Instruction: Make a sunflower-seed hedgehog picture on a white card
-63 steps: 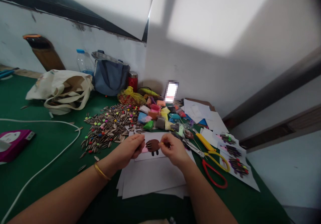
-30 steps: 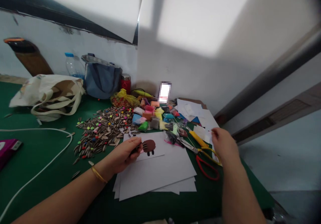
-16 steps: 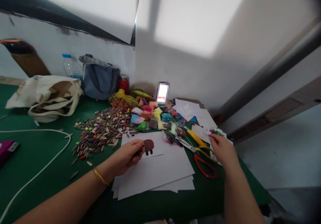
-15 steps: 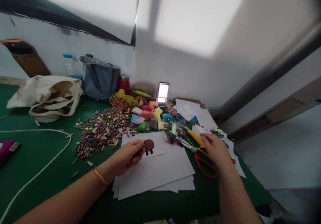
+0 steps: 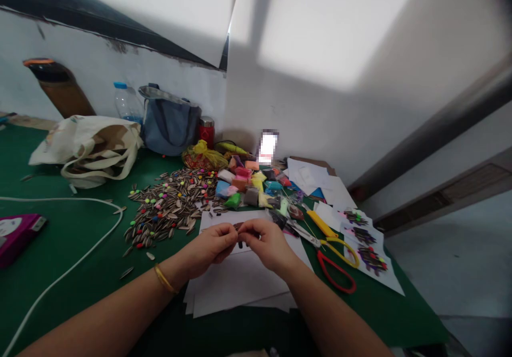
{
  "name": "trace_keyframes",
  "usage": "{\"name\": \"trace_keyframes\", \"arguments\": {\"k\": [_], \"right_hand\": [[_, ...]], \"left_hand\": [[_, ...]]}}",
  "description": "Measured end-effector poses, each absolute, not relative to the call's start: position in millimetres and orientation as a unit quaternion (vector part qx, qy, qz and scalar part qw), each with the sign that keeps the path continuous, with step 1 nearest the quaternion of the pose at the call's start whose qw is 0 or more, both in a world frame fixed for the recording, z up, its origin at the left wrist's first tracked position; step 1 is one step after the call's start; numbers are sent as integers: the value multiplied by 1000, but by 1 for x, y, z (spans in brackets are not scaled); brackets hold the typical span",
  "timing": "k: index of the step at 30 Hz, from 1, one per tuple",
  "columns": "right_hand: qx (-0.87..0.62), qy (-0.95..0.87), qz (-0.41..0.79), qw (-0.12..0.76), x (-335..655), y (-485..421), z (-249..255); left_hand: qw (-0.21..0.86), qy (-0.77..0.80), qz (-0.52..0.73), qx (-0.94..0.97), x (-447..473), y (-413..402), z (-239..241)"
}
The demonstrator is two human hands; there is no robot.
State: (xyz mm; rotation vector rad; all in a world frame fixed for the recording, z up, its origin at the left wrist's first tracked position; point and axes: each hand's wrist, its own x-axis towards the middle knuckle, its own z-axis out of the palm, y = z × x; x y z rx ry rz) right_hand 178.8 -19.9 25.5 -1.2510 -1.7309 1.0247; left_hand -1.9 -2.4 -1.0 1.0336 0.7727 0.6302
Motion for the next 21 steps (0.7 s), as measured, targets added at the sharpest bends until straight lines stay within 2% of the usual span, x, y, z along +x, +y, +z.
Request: {"name": "trace_keyframes", "arguments": {"k": [4, 9, 14, 21], "right_hand": [[-498, -659, 408, 390, 184, -14, 16], [-501, -773, 230, 313, 190, -8, -5], [-490, -824, 109, 265, 186, -9, -18], [-484, -844, 58, 223, 182, -10, -24]], "left_hand": [[726, 389, 341, 454, -9, 8, 1], [709, 414, 397, 411, -19, 22, 3], [659, 464, 363, 467, -20, 24, 0], [395, 471, 239, 752, -28, 29, -4]]}}
